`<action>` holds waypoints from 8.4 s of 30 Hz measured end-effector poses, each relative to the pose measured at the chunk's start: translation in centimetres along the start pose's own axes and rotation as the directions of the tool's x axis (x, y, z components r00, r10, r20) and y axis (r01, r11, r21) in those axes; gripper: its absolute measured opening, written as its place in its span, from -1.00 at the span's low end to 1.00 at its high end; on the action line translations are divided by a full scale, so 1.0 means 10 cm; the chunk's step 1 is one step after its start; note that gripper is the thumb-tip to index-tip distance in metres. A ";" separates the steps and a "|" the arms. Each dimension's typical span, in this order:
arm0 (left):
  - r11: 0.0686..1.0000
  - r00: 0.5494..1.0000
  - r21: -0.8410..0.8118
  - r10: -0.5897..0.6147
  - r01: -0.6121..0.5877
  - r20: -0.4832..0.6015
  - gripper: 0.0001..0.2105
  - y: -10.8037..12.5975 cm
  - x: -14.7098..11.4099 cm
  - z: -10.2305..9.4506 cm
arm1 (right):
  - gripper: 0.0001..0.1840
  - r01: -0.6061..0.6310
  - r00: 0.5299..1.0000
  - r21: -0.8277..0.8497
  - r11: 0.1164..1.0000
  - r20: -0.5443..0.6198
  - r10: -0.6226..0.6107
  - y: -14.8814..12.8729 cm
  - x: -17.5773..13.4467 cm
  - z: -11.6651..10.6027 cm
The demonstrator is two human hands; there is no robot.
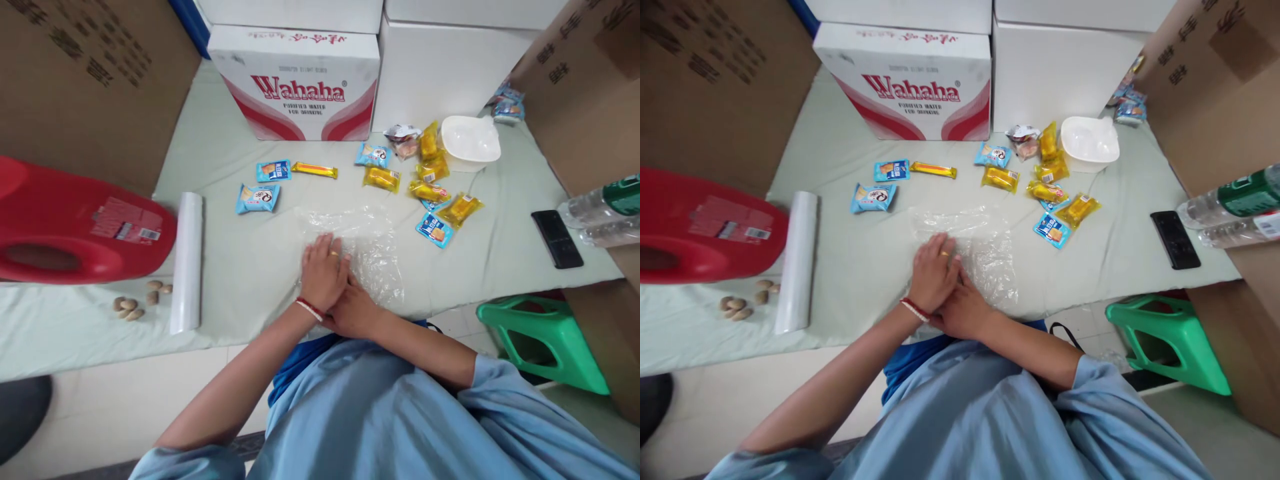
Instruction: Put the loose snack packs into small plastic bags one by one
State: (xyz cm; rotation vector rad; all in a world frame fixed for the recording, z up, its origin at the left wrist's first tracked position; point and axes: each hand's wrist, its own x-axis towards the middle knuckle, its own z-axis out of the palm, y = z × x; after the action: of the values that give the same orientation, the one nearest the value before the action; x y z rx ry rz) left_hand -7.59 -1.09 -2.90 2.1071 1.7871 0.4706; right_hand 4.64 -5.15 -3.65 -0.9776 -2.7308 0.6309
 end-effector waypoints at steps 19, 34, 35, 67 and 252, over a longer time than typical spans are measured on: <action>0.966 0.997 0.248 -0.077 0.076 -0.004 -0.26 -0.61 0.18 -0.16 | -0.46 -0.542 0.816 -0.066 0.838 -0.282 0.505 1.13 -1.09 -0.71; 0.954 0.996 0.284 -0.094 0.093 -0.012 -0.30 -0.59 0.19 -0.15 | -0.41 -0.506 0.833 -0.198 0.840 -0.364 0.416 2.28 0.67 -1.39; 0.954 0.995 0.284 -0.095 0.095 -0.016 -0.30 -0.59 0.19 -0.15 | -0.43 -0.511 0.830 -0.191 0.838 -0.363 0.423 2.31 0.73 -1.37; 0.986 0.995 0.149 -0.063 0.073 -0.073 -0.37 -0.62 0.15 -0.12 | -0.55 -0.132 0.981 -0.049 0.990 -0.152 0.124 0.83 0.23 -0.61; 0.955 0.954 0.053 0.294 -0.291 -0.051 -0.66 -0.04 -0.07 -0.14 | -0.74 0.062 0.993 -0.030 0.998 0.100 -0.058 1.06 0.79 -1.26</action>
State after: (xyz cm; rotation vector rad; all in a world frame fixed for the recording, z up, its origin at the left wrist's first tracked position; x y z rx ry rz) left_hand -8.70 -1.69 -1.91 2.4266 1.5307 0.5770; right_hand 8.32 11.42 3.09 -0.8902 -2.8538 0.6427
